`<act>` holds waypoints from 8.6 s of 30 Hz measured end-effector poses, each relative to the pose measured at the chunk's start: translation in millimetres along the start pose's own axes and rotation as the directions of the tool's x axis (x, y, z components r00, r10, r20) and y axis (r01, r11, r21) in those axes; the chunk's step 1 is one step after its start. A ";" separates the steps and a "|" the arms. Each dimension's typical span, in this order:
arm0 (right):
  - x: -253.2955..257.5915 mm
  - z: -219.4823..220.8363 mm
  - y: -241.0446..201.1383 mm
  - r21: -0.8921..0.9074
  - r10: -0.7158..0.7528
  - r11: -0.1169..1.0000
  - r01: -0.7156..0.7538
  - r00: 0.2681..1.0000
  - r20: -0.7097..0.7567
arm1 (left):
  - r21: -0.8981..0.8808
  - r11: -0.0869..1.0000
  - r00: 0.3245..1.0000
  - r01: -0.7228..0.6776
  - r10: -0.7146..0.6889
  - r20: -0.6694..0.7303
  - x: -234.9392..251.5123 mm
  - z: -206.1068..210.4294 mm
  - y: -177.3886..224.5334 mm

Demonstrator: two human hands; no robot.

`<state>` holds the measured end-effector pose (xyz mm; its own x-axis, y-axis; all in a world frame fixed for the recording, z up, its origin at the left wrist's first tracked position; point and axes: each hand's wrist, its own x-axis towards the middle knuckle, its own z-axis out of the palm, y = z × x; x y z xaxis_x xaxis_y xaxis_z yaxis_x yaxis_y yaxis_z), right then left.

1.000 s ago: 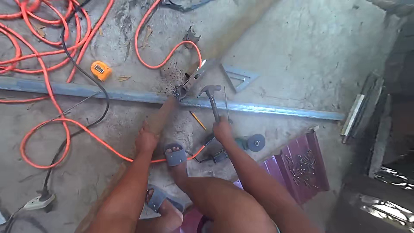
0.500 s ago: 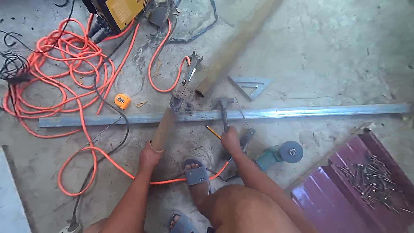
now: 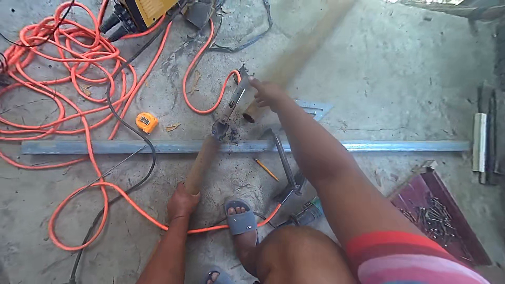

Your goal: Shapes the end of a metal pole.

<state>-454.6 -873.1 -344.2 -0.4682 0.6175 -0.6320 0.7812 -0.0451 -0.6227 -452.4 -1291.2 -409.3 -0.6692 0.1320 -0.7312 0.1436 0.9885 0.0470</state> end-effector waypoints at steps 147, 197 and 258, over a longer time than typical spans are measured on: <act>-167.7 34.0 53.1 0.311 -0.139 0.945 0.103 0.986 0.094 | 0.029 0.997 0.997 0.069 -0.069 -0.027 -8.3 3.9 7.9; -141.6 66.8 52.3 0.347 -0.175 0.889 0.298 0.922 -0.344 | -0.048 0.996 0.991 -0.078 0.082 0.105 29.8 -20.8 -34.1; -144.1 29.9 88.5 0.345 -0.023 0.935 -0.085 0.954 0.300 | 0.074 0.996 0.989 0.058 -0.048 -0.140 13.5 -12.5 -21.8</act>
<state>-330.3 -989.6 -322.0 -0.5887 0.3543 -0.7265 0.6278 -0.3657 -0.6871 -473.7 -1310.1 -411.7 -0.7706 0.0937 -0.6304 0.1578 0.9864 -0.0463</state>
